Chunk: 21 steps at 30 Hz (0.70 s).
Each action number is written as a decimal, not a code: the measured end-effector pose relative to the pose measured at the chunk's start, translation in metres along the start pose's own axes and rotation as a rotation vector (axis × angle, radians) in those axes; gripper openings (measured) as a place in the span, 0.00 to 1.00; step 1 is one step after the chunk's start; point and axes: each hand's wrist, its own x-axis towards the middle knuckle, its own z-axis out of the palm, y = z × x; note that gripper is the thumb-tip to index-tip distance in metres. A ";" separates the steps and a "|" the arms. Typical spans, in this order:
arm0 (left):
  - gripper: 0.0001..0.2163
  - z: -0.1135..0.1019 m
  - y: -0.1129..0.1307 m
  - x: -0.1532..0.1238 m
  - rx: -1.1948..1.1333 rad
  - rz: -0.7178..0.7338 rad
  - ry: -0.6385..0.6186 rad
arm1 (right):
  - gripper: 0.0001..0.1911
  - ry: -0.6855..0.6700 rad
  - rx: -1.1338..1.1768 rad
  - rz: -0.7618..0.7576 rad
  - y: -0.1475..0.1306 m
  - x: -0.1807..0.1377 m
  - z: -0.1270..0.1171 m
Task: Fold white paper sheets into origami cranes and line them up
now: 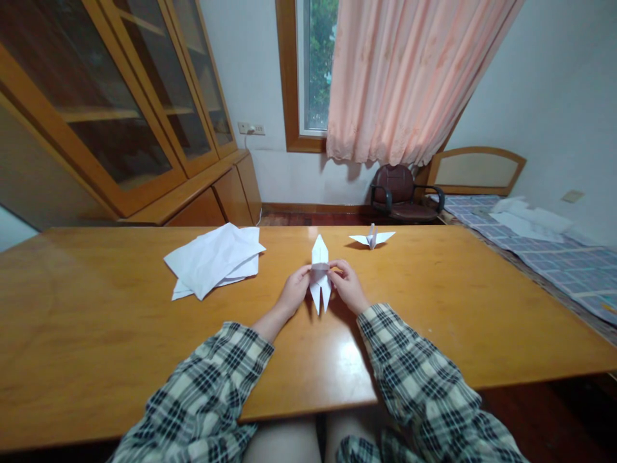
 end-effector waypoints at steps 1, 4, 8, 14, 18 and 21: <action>0.16 0.000 0.000 0.000 -0.008 -0.011 0.005 | 0.06 0.001 0.000 -0.007 0.000 0.000 0.000; 0.14 0.001 0.002 -0.001 -0.038 -0.061 0.028 | 0.06 -0.007 -0.013 -0.015 -0.001 0.000 -0.001; 0.14 0.002 0.003 -0.002 -0.104 -0.131 0.038 | 0.07 -0.025 -0.027 -0.044 -0.003 -0.001 -0.001; 0.15 0.004 0.007 -0.003 -0.253 -0.227 0.042 | 0.09 -0.006 -0.126 -0.151 -0.010 -0.002 -0.003; 0.19 0.004 0.012 -0.003 -0.283 -0.277 0.008 | 0.09 0.004 -0.158 -0.186 -0.011 -0.003 -0.003; 0.19 0.004 0.013 -0.004 -0.252 -0.259 0.030 | 0.09 0.009 -0.155 -0.198 -0.010 -0.002 -0.002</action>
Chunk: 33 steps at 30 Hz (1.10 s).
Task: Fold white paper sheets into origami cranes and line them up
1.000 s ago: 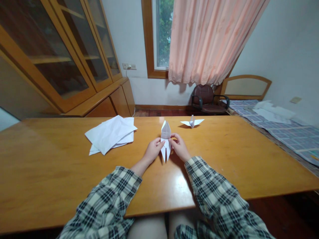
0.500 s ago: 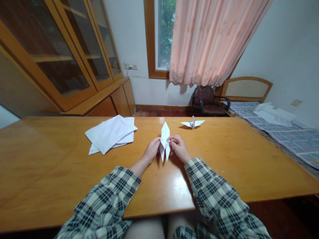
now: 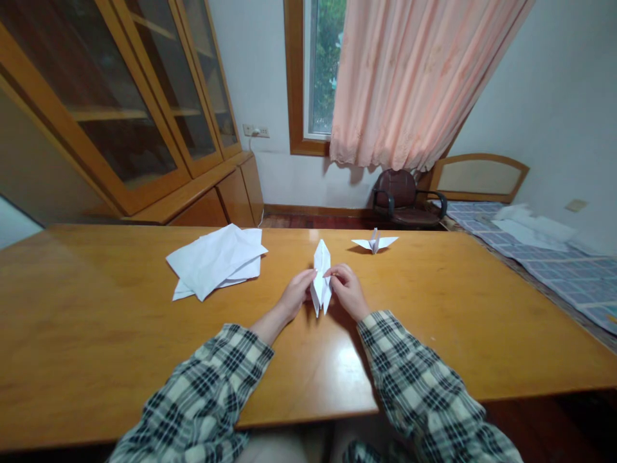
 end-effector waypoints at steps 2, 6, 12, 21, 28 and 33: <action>0.18 0.000 -0.001 0.000 0.014 0.008 -0.013 | 0.09 0.003 0.007 0.006 0.001 0.000 0.000; 0.20 0.000 -0.004 0.002 0.030 0.022 -0.052 | 0.09 -0.010 0.066 0.070 0.003 -0.001 0.000; 0.21 -0.001 -0.009 0.004 0.126 0.183 -0.077 | 0.13 0.035 0.313 0.270 0.002 -0.001 0.005; 0.11 -0.009 -0.004 0.005 0.462 0.509 0.126 | 0.14 0.085 0.068 0.164 0.008 0.003 0.000; 0.17 -0.007 0.001 0.001 0.401 0.416 0.131 | 0.14 0.112 0.229 0.187 -0.003 0.003 0.000; 0.19 0.000 0.005 -0.006 0.231 0.429 0.001 | 0.15 0.099 0.280 0.178 -0.013 0.001 0.000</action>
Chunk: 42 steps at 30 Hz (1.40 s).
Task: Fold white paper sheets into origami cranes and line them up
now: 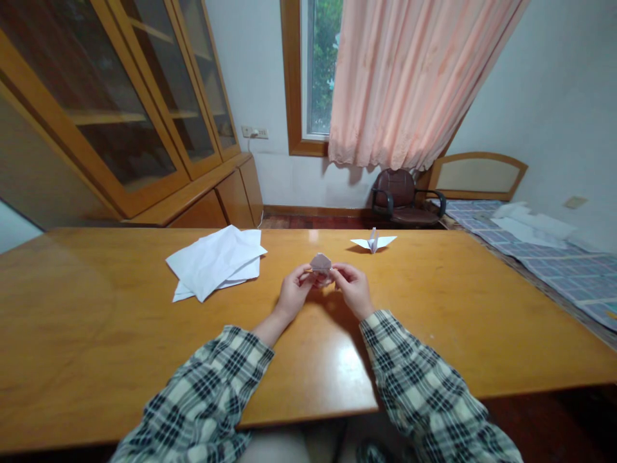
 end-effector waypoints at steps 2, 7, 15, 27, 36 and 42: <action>0.17 -0.001 0.000 0.000 -0.036 0.029 0.004 | 0.15 -0.031 0.026 0.000 -0.001 -0.001 0.001; 0.13 -0.008 -0.007 0.004 -0.101 -0.021 0.083 | 0.12 -0.128 -0.033 -0.030 -0.002 -0.001 0.002; 0.19 -0.006 -0.005 0.005 -0.126 -0.165 0.106 | 0.11 -0.223 -0.246 -0.086 0.001 -0.002 0.000; 0.26 -0.009 -0.019 0.011 -0.221 -0.354 0.028 | 0.12 -0.227 -0.349 -0.090 0.002 0.002 -0.006; 0.15 -0.007 -0.013 0.010 -0.278 -0.408 0.027 | 0.12 -0.239 -0.372 -0.154 0.006 0.002 -0.008; 0.10 -0.005 -0.009 0.009 -0.267 -0.420 0.056 | 0.13 -0.231 -0.450 -0.242 0.007 0.004 -0.011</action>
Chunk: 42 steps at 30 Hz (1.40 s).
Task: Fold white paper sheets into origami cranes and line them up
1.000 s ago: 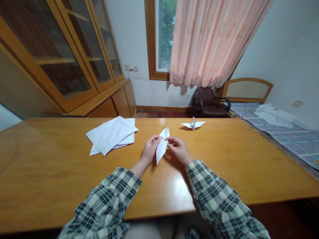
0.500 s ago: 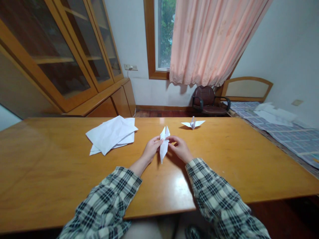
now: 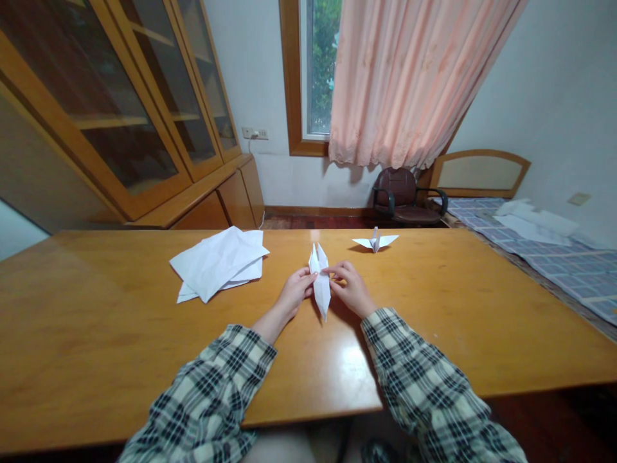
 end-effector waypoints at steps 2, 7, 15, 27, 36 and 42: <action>0.11 0.000 0.000 0.000 -0.002 0.005 0.009 | 0.14 -0.015 -0.009 -0.011 0.001 0.000 0.000; 0.12 0.001 0.001 -0.001 -0.001 0.010 -0.003 | 0.13 -0.054 0.019 -0.021 0.006 -0.001 -0.001; 0.16 -0.002 0.001 -0.001 0.062 0.011 -0.062 | 0.10 -0.027 0.101 0.010 0.009 0.002 -0.002; 0.13 -0.002 0.000 0.001 0.039 -0.027 -0.088 | 0.08 0.043 0.126 0.075 0.007 0.003 -0.001; 0.14 0.000 -0.001 -0.001 0.070 0.000 -0.106 | 0.10 0.081 0.138 0.163 0.007 0.002 0.004; 0.26 0.001 -0.001 -0.004 0.038 0.046 -0.130 | 0.11 0.103 0.129 0.156 0.006 0.003 0.005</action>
